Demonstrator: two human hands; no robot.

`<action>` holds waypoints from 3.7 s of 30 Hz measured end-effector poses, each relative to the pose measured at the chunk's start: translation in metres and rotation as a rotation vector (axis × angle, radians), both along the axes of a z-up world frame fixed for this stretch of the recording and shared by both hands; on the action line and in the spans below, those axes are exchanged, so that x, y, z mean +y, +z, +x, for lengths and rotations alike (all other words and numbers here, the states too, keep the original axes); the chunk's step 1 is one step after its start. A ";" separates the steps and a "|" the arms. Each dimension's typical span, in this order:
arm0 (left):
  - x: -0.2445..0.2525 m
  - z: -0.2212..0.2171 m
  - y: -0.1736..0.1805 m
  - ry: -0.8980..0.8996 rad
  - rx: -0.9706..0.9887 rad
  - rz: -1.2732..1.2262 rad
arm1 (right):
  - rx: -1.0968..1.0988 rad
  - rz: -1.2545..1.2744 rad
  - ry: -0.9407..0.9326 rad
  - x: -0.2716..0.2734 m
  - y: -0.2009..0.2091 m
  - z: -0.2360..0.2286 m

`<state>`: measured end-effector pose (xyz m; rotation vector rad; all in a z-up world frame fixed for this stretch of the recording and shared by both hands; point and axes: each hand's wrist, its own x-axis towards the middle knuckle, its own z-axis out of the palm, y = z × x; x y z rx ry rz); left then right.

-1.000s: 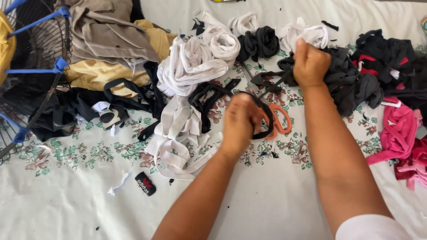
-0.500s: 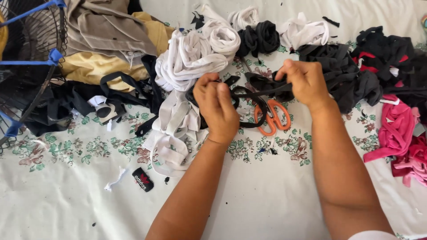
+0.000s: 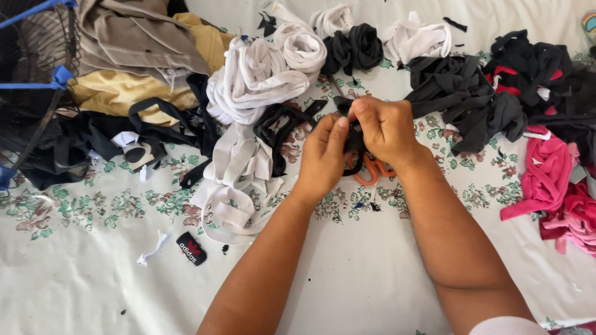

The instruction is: The person repeatedly cuts black fabric strips into shorter pieces using orange-handled scissors. The person then folds and ties the cut pieces into small bundles, placing them on the table among other fabric scraps.

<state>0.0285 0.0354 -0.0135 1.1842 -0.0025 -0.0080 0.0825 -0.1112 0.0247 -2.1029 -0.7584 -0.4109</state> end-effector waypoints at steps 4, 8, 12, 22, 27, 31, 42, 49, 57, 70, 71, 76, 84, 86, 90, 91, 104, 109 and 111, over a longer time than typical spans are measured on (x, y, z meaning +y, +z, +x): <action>0.026 0.014 -0.002 0.161 0.024 -0.184 | 0.065 -0.037 0.014 -0.032 -0.018 0.024; 0.057 0.021 -0.003 0.356 0.022 -0.644 | 0.401 0.141 -0.028 -0.081 -0.042 0.049; 0.064 0.021 0.000 0.240 0.036 -1.077 | 0.733 0.569 0.118 -0.130 -0.054 0.068; 0.041 0.016 0.002 0.039 0.138 -0.746 | 0.812 1.604 0.046 -0.175 -0.085 0.107; 0.067 0.026 0.003 0.251 0.171 -0.670 | 0.589 1.608 -0.313 -0.158 -0.063 0.098; 0.048 0.008 0.003 0.176 0.004 -0.108 | 0.462 1.395 -0.408 -0.141 -0.063 0.108; 0.009 -0.017 0.029 -0.490 0.106 0.403 | 0.083 0.702 -0.603 -0.131 -0.067 0.189; 0.024 -0.012 0.038 -0.634 0.290 0.362 | 0.139 0.847 -0.679 -0.161 -0.057 0.214; 0.035 -0.006 0.015 -0.469 0.261 0.090 | 0.205 1.072 -0.666 -0.217 -0.054 0.213; 0.031 -0.003 0.016 0.756 -0.525 0.800 | 0.122 0.680 -0.393 -0.190 -0.018 0.126; 0.028 -0.006 0.019 0.738 -0.576 0.794 | 0.177 0.463 -0.358 -0.161 -0.010 0.107; 0.009 -0.016 0.016 0.534 -0.648 0.557 | 0.287 -0.027 -0.029 -0.006 0.033 -0.003; 0.004 -0.009 0.007 0.263 -0.098 0.094 | 0.009 -0.005 0.046 0.019 0.028 -0.022; 0.007 -0.004 -0.010 0.262 -0.136 0.062 | 0.036 -0.001 0.034 -0.011 0.011 -0.001; 0.026 0.004 0.000 0.303 -0.145 -0.151 | 0.023 -0.100 -0.085 -0.084 -0.030 0.048; 0.026 0.006 -0.002 0.302 -0.151 -0.150 | 0.017 -0.098 -0.085 -0.092 -0.034 0.055; -0.019 -0.040 0.026 -0.054 -0.517 0.610 | -0.234 -0.098 -0.749 -0.137 -0.081 0.107; 0.009 -0.011 0.015 0.074 -0.138 0.033 | -0.208 -0.446 -0.797 -0.125 -0.071 0.129; 0.007 -0.013 0.017 0.116 -0.238 -0.008 | -0.183 -0.466 -0.800 -0.127 -0.081 0.140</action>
